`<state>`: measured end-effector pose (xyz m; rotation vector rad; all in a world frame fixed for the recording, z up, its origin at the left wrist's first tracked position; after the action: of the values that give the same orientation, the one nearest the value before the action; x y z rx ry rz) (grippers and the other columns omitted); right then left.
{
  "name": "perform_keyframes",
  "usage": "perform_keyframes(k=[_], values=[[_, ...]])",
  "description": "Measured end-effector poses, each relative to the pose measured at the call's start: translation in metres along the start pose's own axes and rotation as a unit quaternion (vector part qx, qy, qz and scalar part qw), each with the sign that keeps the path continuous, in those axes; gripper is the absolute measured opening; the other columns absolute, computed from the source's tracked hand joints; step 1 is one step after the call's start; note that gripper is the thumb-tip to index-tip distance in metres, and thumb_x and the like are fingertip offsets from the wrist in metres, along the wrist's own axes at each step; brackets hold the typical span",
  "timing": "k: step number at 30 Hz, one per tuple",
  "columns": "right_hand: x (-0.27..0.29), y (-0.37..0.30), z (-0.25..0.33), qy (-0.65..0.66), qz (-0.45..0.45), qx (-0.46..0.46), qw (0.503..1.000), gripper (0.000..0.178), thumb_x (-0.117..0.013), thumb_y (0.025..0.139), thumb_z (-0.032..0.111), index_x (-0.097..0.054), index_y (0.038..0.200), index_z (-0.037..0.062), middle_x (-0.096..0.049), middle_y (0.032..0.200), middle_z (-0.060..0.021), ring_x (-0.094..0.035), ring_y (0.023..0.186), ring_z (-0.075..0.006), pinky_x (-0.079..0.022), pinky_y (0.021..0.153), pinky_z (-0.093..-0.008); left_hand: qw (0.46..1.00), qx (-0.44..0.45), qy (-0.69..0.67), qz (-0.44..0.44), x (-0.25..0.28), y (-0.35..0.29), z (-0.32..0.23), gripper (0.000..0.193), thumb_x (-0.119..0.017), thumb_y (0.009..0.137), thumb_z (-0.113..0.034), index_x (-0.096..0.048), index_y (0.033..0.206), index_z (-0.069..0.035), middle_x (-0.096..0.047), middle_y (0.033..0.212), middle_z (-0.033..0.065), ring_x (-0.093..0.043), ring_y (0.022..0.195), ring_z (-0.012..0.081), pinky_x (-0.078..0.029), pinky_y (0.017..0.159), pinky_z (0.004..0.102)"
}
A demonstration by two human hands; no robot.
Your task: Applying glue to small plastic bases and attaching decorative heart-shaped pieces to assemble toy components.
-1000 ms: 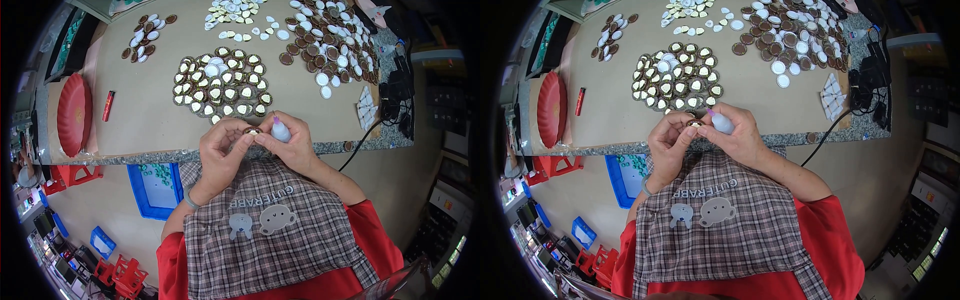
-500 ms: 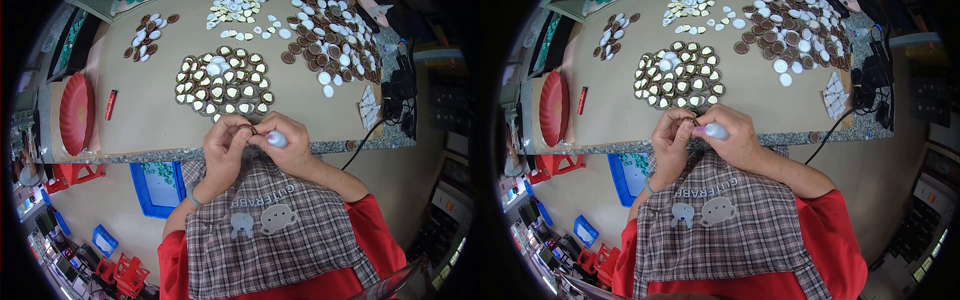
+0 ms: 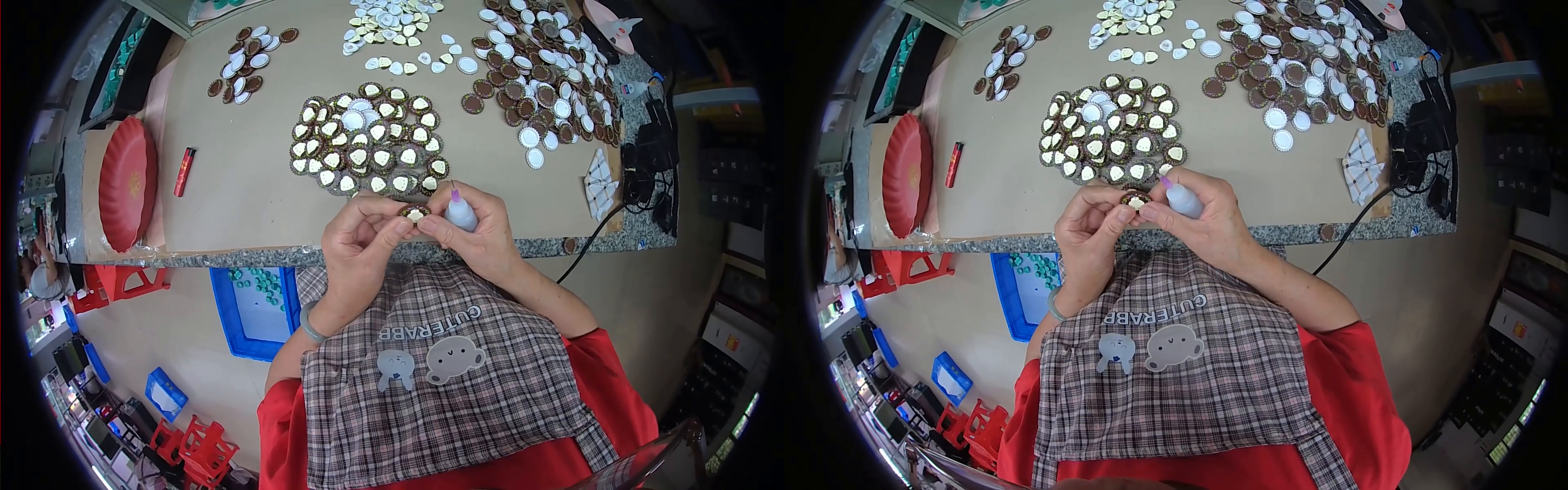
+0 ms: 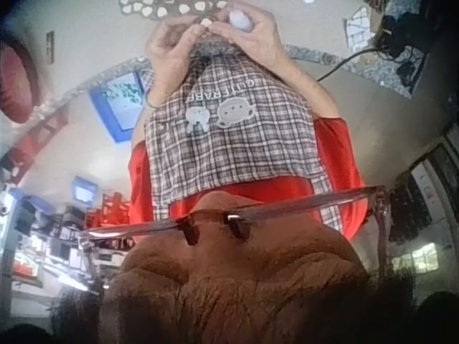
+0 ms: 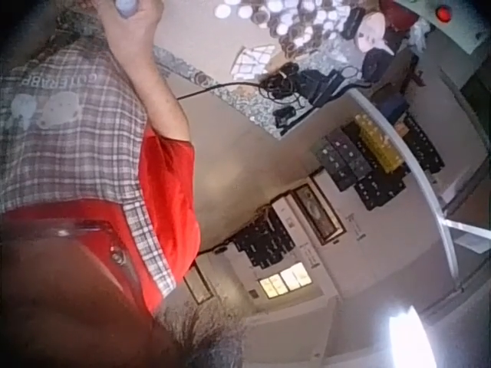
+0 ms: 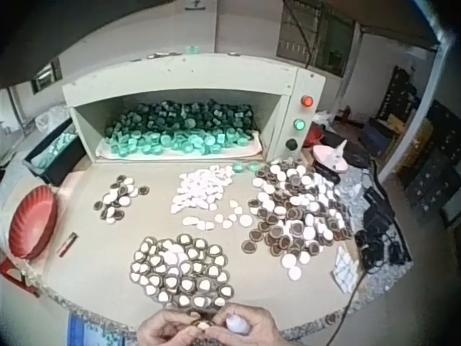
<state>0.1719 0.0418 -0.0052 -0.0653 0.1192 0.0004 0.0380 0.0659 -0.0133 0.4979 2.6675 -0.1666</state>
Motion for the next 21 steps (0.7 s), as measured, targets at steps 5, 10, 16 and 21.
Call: perform_keyframes(k=[5, 10, 16, 21], values=[[0.002, 0.001, 0.004, -0.085, 0.003, 0.011, 0.996, 0.014, -0.069, 0.082, 0.009, -0.058, 0.081, 0.0012, -0.06, 0.073, -0.0008, -0.053, 0.064, -0.0045, -0.043, 0.056, -0.021, 0.996, -0.034, 0.088, 0.004, 0.001, -0.001, -0.005, 0.01, -0.06, 0.085, 0.004, -0.058, 0.095, 0.005, -0.058, 0.092, 0.0092, -0.062, 0.081, 0.0134, -0.052, 0.072, 0.0247], [0.0, -0.002, 0.004, -0.125, -0.005, 0.056, 0.991, 0.014, -0.068, 0.082, 0.009, -0.057, 0.079, 0.0018, -0.058, 0.068, 0.0001, -0.051, 0.062, -0.0041, -0.042, 0.055, -0.0212, 0.996, -0.013, 0.091, 0.015, -0.002, -0.002, -0.004, 0.008, -0.062, 0.085, 0.003, -0.058, 0.092, 0.004, -0.058, 0.09, 0.008, -0.061, 0.08, 0.0121, -0.051, 0.071, 0.0246], [-0.003, 0.0, -0.008, -0.084, -0.03, -0.022, 0.996, 0.014, -0.069, 0.082, 0.01, -0.058, 0.081, 0.0017, -0.058, 0.066, 0.0005, -0.051, 0.06, -0.0044, -0.041, 0.053, -0.0214, 0.996, 0.047, 0.071, -0.005, 0.006, 0.001, 0.006, 0.01, -0.061, 0.085, 0.002, -0.058, 0.094, 0.005, -0.059, 0.089, 0.008, -0.061, 0.078, 0.0118, -0.051, 0.071, 0.0242], [-0.004, 0.014, 0.009, -0.088, -0.015, 0.011, 0.996, 0.018, -0.071, 0.081, 0.009, -0.065, 0.097, 0.0021, -0.057, 0.073, 0.0007, -0.051, 0.065, -0.0046, -0.042, 0.057, -0.0205, 0.929, -0.155, 0.33, -0.067, 0.029, 0.014, -0.059, 0.011, -0.062, 0.083, 0.002, -0.066, 0.093, 0.001, -0.063, 0.085, 0.0082, -0.061, 0.075, 0.0154, -0.05, 0.066, 0.0269]])
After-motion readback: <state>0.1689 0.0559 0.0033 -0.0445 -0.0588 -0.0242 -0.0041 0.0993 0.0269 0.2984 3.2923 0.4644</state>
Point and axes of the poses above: each hand's wrist, its own y-axis towards the middle knuckle, its own x-axis out of the back of the hand, z = x × y, the point moved 9 cm from there along y, towards the middle knuckle
